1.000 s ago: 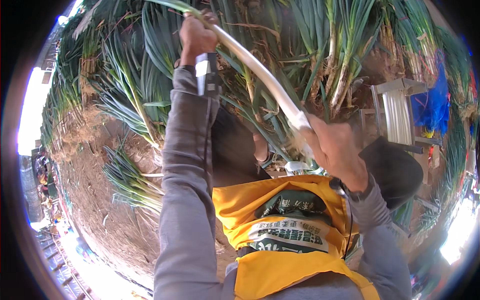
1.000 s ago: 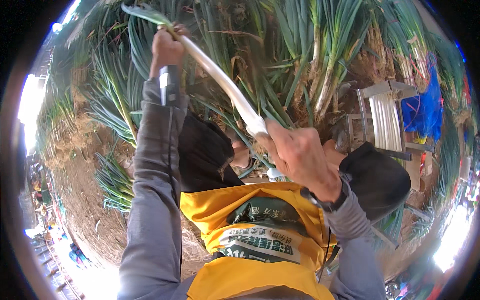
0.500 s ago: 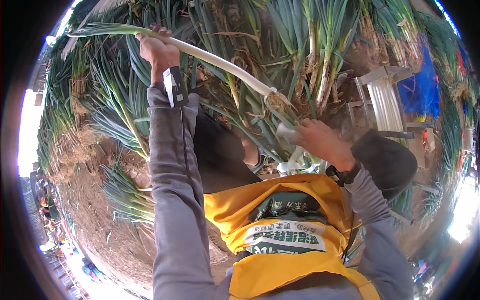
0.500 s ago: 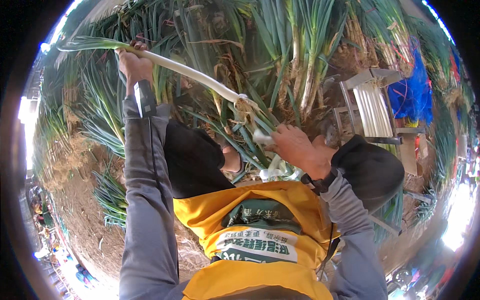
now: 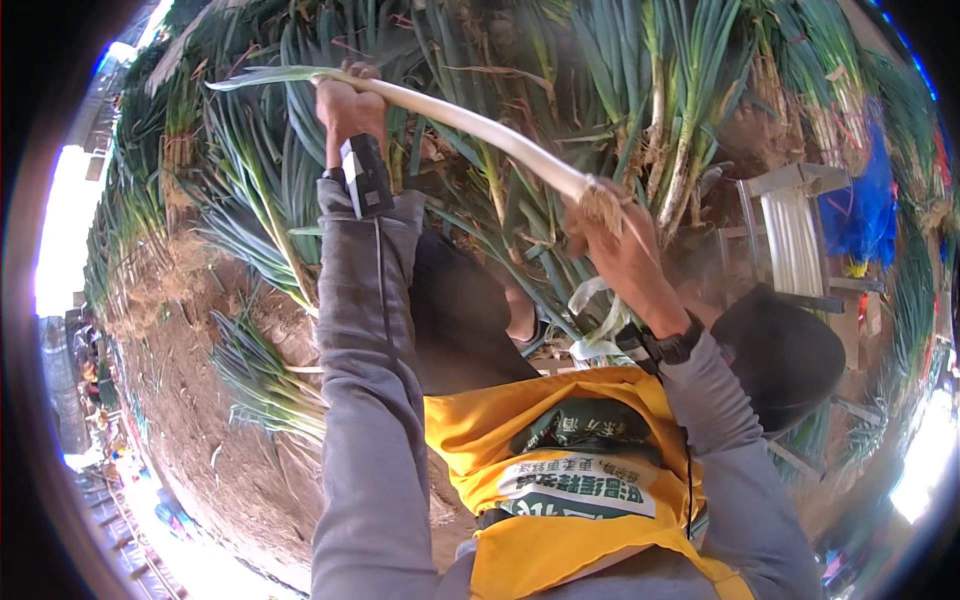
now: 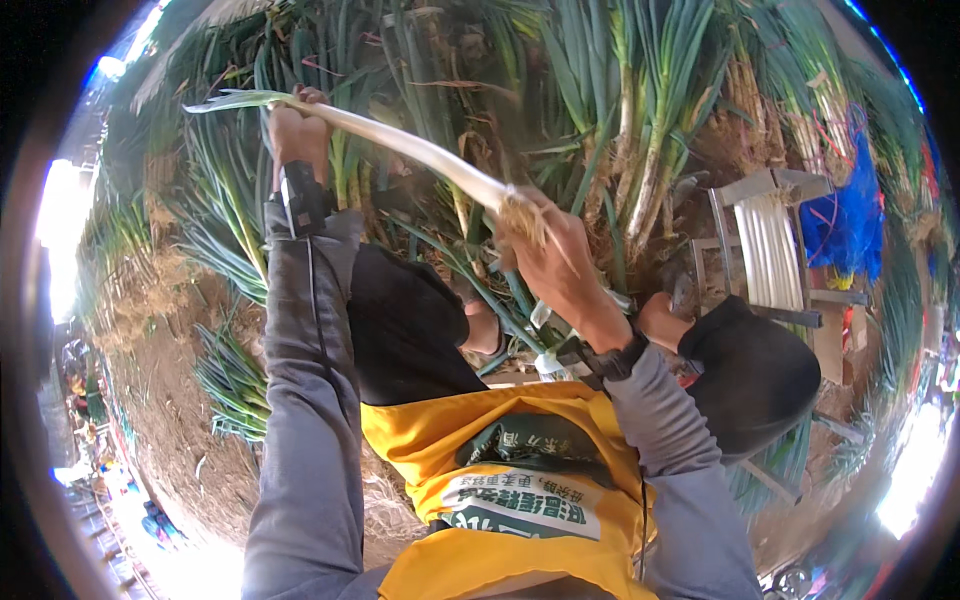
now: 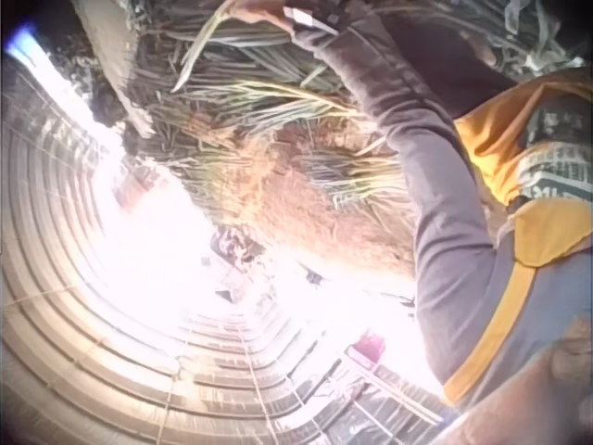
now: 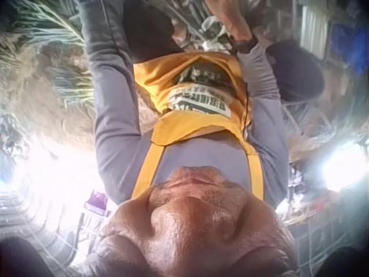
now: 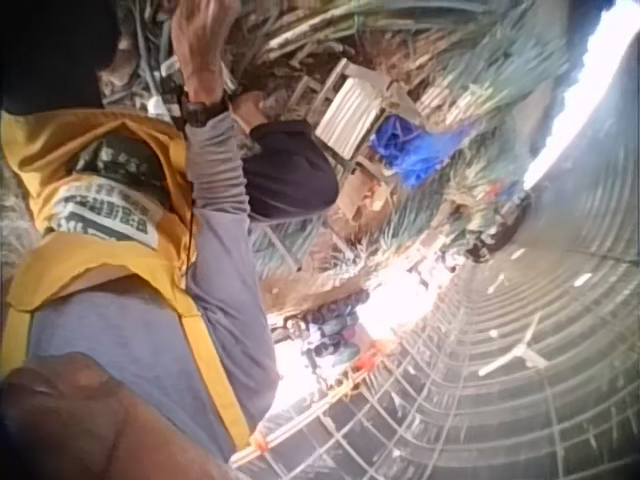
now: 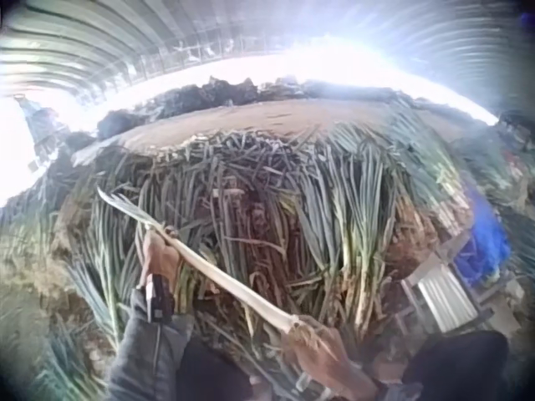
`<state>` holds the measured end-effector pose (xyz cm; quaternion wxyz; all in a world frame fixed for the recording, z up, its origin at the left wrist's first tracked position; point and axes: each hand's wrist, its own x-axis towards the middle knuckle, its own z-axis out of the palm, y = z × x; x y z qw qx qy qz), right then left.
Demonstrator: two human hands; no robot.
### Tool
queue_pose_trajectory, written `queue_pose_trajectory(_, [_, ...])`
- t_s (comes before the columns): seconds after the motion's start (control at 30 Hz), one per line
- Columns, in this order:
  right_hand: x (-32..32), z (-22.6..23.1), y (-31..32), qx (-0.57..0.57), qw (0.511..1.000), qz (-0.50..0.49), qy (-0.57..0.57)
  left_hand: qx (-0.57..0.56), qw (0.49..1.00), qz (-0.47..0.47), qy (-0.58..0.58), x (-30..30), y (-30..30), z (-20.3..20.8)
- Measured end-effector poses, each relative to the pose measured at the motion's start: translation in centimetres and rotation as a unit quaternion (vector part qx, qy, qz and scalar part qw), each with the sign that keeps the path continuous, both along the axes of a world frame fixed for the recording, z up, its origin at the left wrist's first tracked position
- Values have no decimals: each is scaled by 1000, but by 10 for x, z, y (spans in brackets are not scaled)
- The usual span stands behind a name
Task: Peeling and cleaning spring onions or leeks and placing them in a metal tray.
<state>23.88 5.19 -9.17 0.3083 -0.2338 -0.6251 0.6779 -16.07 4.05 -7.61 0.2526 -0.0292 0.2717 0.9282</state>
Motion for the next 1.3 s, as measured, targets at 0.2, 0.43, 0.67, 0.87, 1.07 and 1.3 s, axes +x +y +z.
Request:
queue_pose_trajectory(0.2, [56,47,-32,304,939,120,-108,-58,998,32,6,-7,-1,-18])
queue_pose_trajectory(0.43, [134,62,6,-93,967,-232,44,-70,991,114,26,17,11,9])
queue_pose_trajectory(0.67, [85,41,21,514,785,63,-340,-88,983,101,123,21,7,24])
queue_pose_trajectory(0.87, [18,22,24,259,951,-36,-164,-138,968,60,201,23,-1,11])
queue_pose_trajectory(1.07, [45,59,-16,41,962,130,-236,-203,947,39,247,15,-10,-4])
queue_pose_trajectory(1.3, [127,75,-15,-23,960,245,-136,-95,982,106,126,24,2,20])
